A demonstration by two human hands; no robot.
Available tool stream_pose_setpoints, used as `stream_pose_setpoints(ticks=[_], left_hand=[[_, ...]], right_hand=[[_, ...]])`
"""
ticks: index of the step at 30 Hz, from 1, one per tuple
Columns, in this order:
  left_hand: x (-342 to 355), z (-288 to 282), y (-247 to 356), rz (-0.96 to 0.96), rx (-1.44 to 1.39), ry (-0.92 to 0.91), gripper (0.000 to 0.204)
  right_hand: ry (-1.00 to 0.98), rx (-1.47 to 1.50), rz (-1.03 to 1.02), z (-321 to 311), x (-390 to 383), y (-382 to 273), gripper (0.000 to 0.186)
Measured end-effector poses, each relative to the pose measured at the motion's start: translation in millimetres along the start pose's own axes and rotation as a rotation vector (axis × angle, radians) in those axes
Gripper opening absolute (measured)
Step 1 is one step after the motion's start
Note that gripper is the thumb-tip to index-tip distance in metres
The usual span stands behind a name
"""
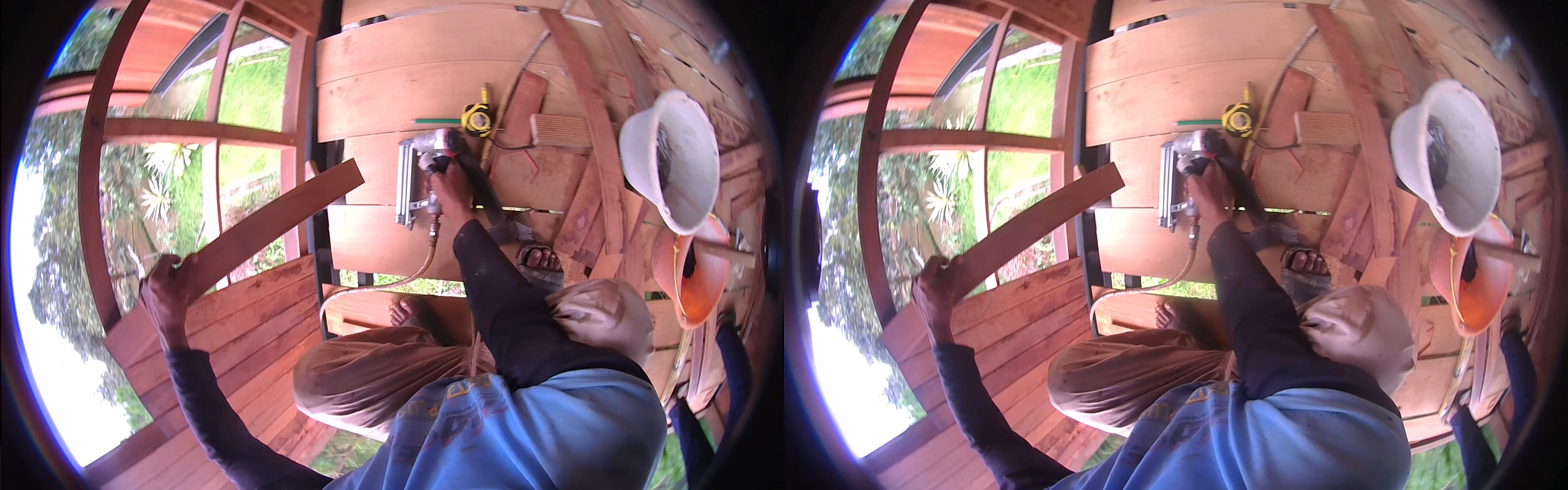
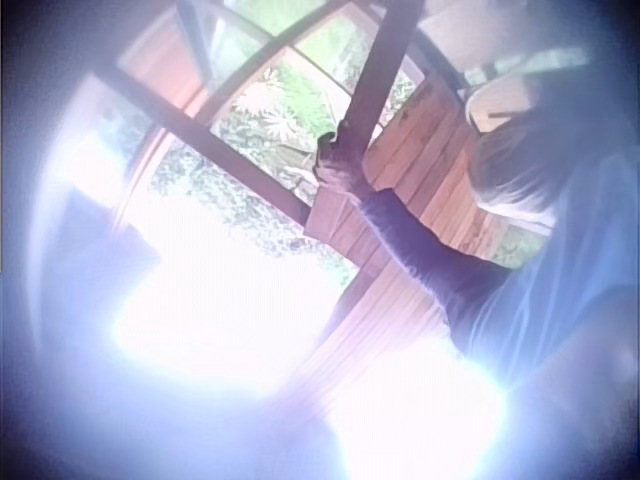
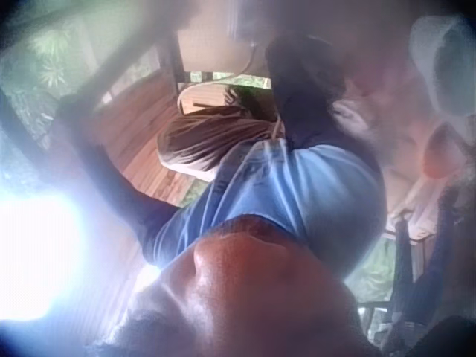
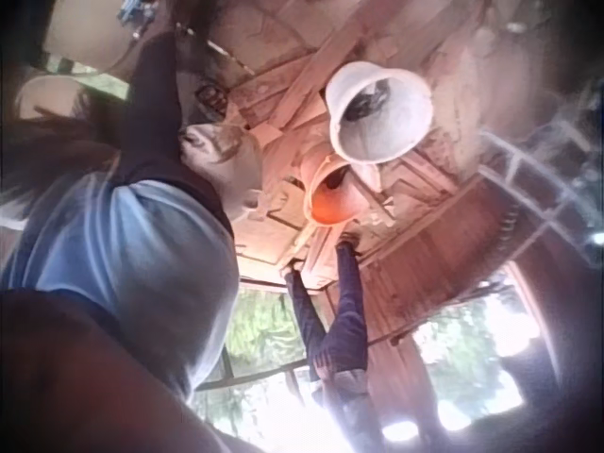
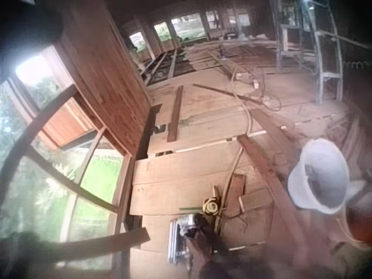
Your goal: The person installs wooden panels onto a curved wall frame using a pneumatic nail gun. They position each plank, drive nails, and occasionally mark the wood with a marker before fastening.
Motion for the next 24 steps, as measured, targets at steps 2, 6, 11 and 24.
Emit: stream_pose_setpoints(ticks=[2,6,11,24], left_hand=[[-3.6,0.3,13.6,-0.044,-0.018,-0.026,0.033],[-3.0,12.4,29.0,-0.078,-0.113,-0.075,0.033],[-0.7,34.6,35.9,-0.093,-0.184,-0.052,0.036],[94.0,176.7,134.5,0.032,-0.67,-0.046,0.027]], right_hand=[[0.129,-0.189,-0.148,-1.9,9.3,17.4,0.052],[0.198,-0.052,-0.237,6.1,12.7,20.9,0.054],[0.318,0.018,-0.328,10.3,10.1,20.9,0.05],[0.454,0.41,-0.628,-8.3,39.4,-74.5,0.025]])
Point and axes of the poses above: each hand's wrist, its own x-axis towards the middle knuckle, its own z-axis out of the palm, y = z × x, the point moved 1 cm from there along x, towards the middle knuckle, and after that the axes turned 2 degrees about x, right-handed, at the moved point
